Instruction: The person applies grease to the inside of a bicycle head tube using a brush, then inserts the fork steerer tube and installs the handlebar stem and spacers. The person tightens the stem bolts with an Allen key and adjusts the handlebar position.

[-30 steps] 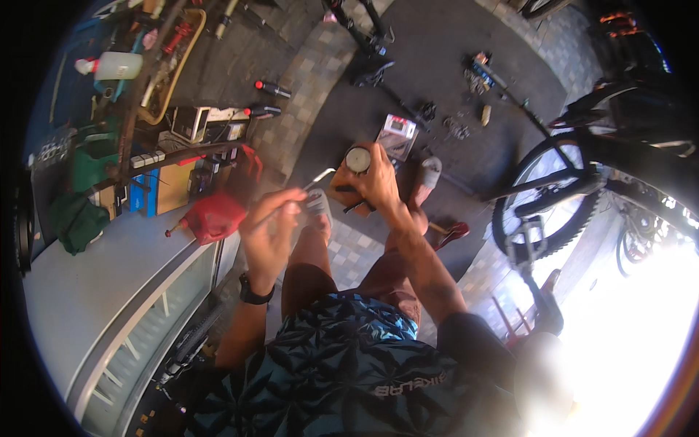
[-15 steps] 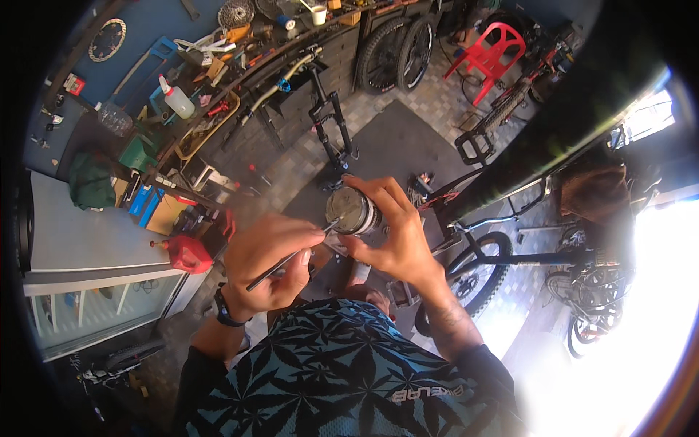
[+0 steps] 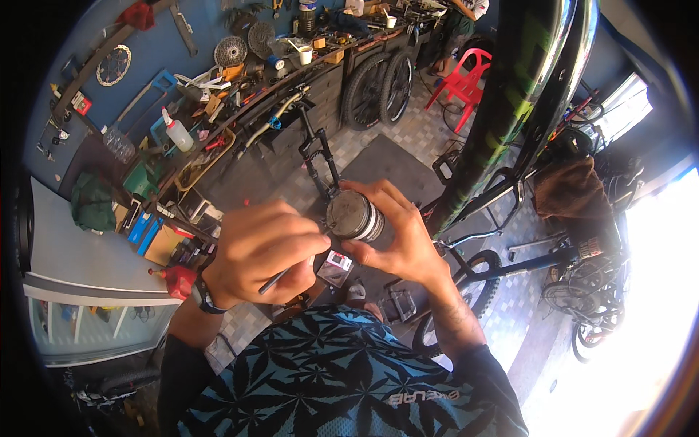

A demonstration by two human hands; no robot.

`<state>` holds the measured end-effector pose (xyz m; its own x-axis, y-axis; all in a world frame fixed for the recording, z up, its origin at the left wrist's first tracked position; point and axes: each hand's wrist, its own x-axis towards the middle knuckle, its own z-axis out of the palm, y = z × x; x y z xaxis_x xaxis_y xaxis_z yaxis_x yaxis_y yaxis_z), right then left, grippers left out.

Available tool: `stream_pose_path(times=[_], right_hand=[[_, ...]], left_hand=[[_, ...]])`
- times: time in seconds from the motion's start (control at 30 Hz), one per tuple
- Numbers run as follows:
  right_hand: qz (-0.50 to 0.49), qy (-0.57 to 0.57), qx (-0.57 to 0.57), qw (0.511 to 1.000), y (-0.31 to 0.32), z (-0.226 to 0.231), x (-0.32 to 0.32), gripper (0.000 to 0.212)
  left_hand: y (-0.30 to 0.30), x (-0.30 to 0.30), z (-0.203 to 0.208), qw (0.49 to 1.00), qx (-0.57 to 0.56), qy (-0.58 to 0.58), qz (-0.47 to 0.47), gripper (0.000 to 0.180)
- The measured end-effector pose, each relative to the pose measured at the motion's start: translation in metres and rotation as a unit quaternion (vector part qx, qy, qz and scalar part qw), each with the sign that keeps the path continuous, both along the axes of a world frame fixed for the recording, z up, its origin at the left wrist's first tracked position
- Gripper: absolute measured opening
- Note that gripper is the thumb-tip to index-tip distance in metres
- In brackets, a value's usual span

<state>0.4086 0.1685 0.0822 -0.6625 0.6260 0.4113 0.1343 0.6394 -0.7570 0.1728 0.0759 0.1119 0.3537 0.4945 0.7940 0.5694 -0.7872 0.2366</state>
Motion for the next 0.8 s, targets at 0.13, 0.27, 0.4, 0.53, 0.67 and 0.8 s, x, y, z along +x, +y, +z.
stream_pose_path(times=[0.13, 0.27, 0.4, 0.53, 0.67, 0.8], right_hand=[[-0.007, -0.033, 0.049, 0.998, 0.000, 0.012, 0.004, 0.079], [-0.025, -0.027, 0.093, 0.995, -0.003, 0.034, 0.010, 0.076], [-0.072, 0.009, 0.127, 0.989, -0.002, 0.056, 0.019, 0.076], [-0.080, 0.025, 0.126, 0.988, -0.001, 0.063, 0.032, 0.076], [-0.078, 0.025, 0.120, 0.989, -0.003, 0.063, 0.047, 0.074], [-0.062, 0.024, 0.107, 0.992, 0.000, 0.060, 0.057, 0.074]], left_hand=[[0.006, 0.003, 0.007, 1.000, 0.004, -0.017, -0.003, 0.021], [0.007, 0.002, 0.043, 0.997, -0.002, -0.070, -0.031, 0.019], [0.009, 0.003, 0.096, 0.966, 0.154, -0.200, -0.055, 0.021], [0.052, 0.026, 0.135, 0.917, 0.372, -0.113, 0.088, 0.023], [0.075, 0.031, 0.150, 0.879, 0.458, 0.006, 0.132, 0.035], [0.079, 0.033, 0.148, 0.856, 0.487, 0.042, 0.168, 0.042]])
